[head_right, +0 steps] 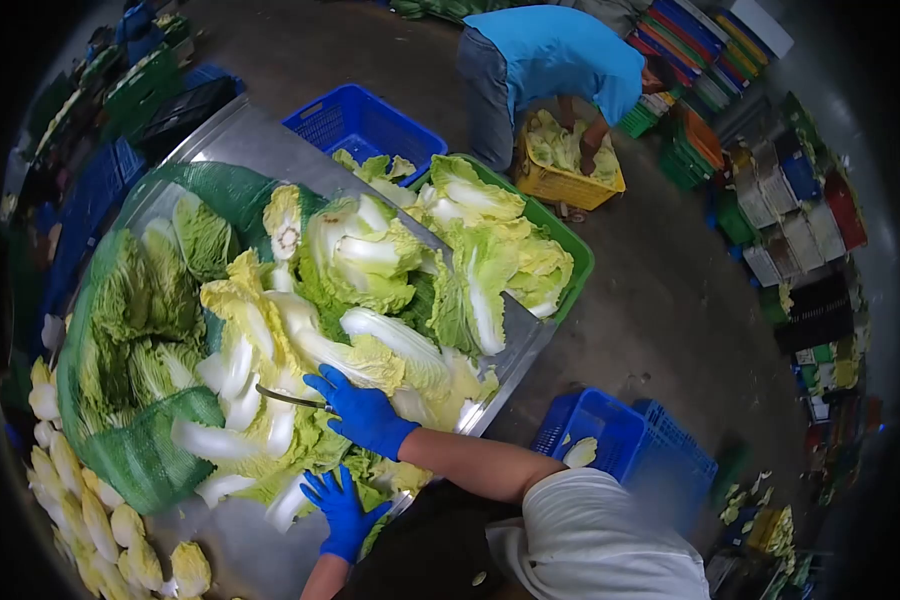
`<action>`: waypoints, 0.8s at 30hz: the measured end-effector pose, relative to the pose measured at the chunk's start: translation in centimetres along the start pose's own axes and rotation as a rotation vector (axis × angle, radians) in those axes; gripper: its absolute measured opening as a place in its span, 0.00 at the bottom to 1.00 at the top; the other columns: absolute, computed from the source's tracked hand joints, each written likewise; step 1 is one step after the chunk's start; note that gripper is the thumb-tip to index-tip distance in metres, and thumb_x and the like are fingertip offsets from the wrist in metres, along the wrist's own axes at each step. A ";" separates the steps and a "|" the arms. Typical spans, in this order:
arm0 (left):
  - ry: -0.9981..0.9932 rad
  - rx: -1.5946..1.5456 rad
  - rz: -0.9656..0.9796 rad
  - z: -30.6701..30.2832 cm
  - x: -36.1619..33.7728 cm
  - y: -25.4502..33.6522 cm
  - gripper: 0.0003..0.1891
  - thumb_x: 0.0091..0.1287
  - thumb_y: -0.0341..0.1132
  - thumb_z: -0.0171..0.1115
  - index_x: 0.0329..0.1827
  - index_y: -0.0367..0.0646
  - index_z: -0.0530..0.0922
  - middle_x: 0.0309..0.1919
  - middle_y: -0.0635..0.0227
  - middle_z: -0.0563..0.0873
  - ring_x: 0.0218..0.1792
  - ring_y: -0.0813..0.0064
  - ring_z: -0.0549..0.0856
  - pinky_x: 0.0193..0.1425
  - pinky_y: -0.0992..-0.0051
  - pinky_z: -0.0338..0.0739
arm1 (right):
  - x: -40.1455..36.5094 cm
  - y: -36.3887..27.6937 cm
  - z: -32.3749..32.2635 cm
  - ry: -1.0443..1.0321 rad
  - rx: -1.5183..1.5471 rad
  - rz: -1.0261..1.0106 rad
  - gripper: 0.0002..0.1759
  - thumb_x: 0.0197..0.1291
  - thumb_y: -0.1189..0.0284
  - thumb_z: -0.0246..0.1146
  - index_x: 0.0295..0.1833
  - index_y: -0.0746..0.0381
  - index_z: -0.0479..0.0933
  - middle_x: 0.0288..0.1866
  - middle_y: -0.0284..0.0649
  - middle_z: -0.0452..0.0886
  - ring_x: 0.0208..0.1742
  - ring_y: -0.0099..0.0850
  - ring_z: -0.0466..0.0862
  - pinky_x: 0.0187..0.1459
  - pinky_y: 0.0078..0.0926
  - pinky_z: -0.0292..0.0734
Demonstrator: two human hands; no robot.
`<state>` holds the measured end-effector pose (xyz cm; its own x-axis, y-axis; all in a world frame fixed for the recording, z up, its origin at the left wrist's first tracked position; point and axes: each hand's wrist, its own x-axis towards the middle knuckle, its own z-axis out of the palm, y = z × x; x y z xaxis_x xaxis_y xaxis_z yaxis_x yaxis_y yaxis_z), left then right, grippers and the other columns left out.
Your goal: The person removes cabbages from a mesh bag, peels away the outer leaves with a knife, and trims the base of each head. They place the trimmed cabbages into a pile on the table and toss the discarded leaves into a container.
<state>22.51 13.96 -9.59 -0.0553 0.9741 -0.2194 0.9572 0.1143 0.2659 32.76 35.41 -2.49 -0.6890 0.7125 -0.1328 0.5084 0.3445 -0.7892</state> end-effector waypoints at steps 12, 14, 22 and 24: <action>0.001 -0.097 -0.032 -1.8 4.0 4.2 0.48 0.46 0.64 0.71 0.68 0.48 0.66 0.62 0.43 0.65 0.64 0.34 0.62 0.69 0.32 0.41 | -1.7 2.4 -9.5 -0.056 0.044 -0.114 0.44 0.52 0.63 0.71 0.74 0.47 0.60 0.74 0.43 0.61 0.47 0.39 0.83 0.48 0.34 0.80; 0.134 -0.256 -0.067 -1.2 1.2 2.9 0.51 0.42 0.58 0.77 0.70 0.49 0.63 0.71 0.42 0.55 0.70 0.35 0.53 0.71 0.34 0.40 | -4.7 2.7 -10.6 0.006 0.037 -0.089 0.46 0.50 0.61 0.73 0.74 0.48 0.59 0.74 0.44 0.60 0.45 0.41 0.83 0.48 0.35 0.80; -0.009 -0.583 -0.238 2.0 8.9 3.3 0.46 0.57 0.55 0.68 0.75 0.49 0.56 0.74 0.60 0.61 0.74 0.57 0.55 0.76 0.48 0.40 | -4.1 7.8 -6.4 -0.097 -0.083 0.180 0.52 0.47 0.56 0.74 0.75 0.54 0.57 0.72 0.49 0.63 0.64 0.45 0.73 0.60 0.41 0.73; -0.032 -0.664 -0.079 4.2 12.3 3.1 0.40 0.62 0.55 0.64 0.74 0.49 0.61 0.72 0.65 0.66 0.74 0.62 0.58 0.78 0.54 0.42 | -3.3 11.6 -4.2 -0.010 0.009 0.079 0.51 0.48 0.55 0.73 0.75 0.57 0.57 0.72 0.49 0.64 0.69 0.44 0.68 0.67 0.40 0.64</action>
<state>25.94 25.49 -15.40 -0.0999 0.9526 -0.2873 0.5717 0.2913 0.7670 43.10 39.64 -8.71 -0.6521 0.7311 -0.2006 0.5566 0.2821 -0.7814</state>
